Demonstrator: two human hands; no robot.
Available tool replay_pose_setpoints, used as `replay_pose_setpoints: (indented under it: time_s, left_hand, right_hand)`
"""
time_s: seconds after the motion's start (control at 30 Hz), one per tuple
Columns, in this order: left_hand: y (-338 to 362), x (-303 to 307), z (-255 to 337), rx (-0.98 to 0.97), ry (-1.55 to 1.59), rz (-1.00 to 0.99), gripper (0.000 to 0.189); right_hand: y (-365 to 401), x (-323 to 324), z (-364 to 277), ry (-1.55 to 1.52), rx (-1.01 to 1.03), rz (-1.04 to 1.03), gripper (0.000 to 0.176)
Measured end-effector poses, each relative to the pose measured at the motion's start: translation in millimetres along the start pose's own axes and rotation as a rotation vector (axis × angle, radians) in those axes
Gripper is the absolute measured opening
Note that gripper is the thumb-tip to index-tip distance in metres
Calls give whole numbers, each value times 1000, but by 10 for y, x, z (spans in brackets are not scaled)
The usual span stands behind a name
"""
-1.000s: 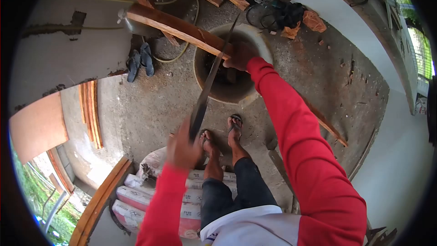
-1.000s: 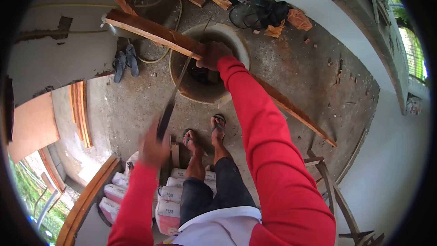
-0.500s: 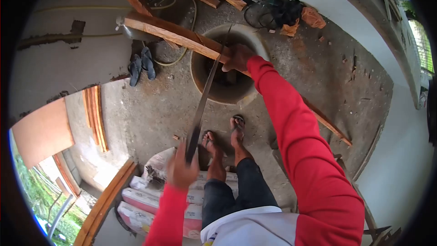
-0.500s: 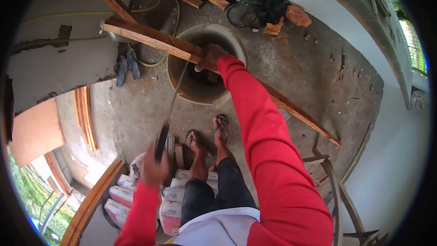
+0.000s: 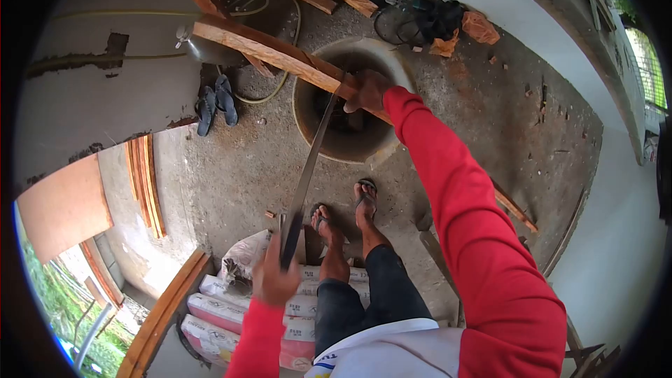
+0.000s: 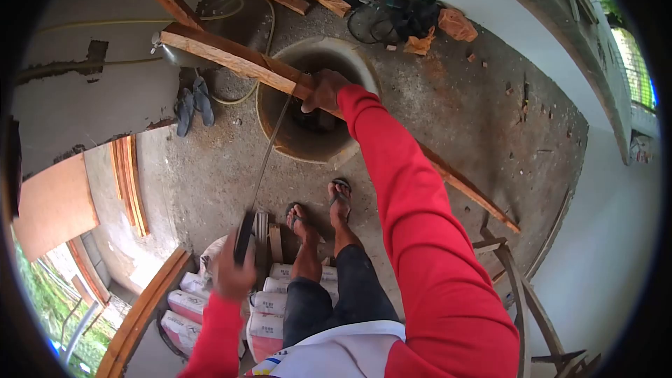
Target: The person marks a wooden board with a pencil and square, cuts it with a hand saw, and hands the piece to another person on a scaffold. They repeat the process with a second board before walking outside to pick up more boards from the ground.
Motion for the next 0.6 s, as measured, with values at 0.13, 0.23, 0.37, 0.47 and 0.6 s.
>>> replay_pose_setpoints:
  time_s: [0.13,0.23,0.37,0.47,0.6]
  left_hand:
    - [58,-40,-191,105,-43,-64,55]
    - [-1510,-1042,14,113,73,-60,46]
    - [-1226,-844,219,112,49,-29,47]
    - [125,82,121,71,-31,-29,56]
    - [-23,-128,-104,42,51,-28,56]
  right_hand:
    - [-103,-122,87,-88,-9,-89,56]
    - [-78,-123,79,-2,62,-60,57]
    - [-73,-102,196,131,117,-30,59]
    - [-66,-120,198,-34,19,-66,60]
    - [-114,-232,344,-151,-12,-120,61]
Point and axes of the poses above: each hand's wrist, its own y-axis away from the middle knuckle, its own x-axis out of the back of the hand, z = x × y, the point moved 4 cm from there along -y, towards the middle knuckle, and after that the axes turned 11 degrees about z, right-handed, at the moved point
